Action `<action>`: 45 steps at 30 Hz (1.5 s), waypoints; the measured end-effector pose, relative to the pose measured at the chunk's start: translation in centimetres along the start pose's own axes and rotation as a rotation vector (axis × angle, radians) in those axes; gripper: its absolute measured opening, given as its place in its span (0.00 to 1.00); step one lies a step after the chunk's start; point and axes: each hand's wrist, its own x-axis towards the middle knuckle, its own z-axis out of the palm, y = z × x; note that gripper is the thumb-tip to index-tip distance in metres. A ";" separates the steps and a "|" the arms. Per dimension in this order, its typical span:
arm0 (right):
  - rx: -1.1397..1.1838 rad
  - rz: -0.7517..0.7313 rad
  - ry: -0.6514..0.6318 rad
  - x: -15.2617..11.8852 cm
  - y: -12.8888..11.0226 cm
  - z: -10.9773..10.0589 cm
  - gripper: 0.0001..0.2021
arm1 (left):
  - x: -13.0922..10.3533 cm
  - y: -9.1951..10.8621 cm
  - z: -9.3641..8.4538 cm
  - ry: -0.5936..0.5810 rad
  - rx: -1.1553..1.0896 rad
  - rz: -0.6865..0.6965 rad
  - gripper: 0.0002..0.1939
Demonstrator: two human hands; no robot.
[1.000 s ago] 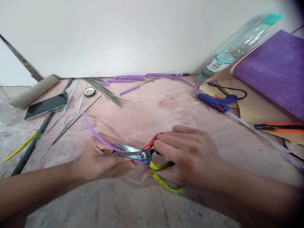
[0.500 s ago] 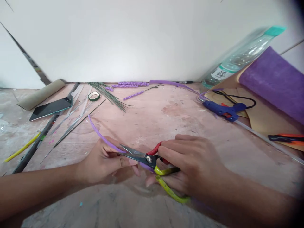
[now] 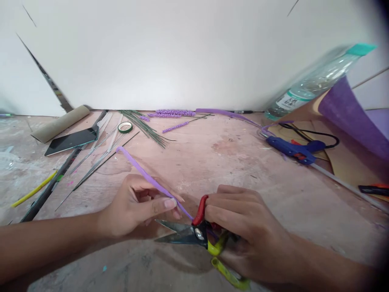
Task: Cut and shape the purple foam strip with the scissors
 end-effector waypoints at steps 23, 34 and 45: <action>0.151 -0.077 -0.158 -0.4 1.7 0.5 0.07 | 0.6 -0.2 -0.1 0.035 -0.098 -0.039 0.06; -0.103 0.150 -0.066 0.8 1.9 -0.6 0.15 | 0.7 0.1 0.3 0.089 -0.102 -0.085 0.13; -0.225 0.139 -0.002 0.6 1.9 0.2 0.12 | 0.8 0.1 0.4 0.115 -0.086 -0.077 0.07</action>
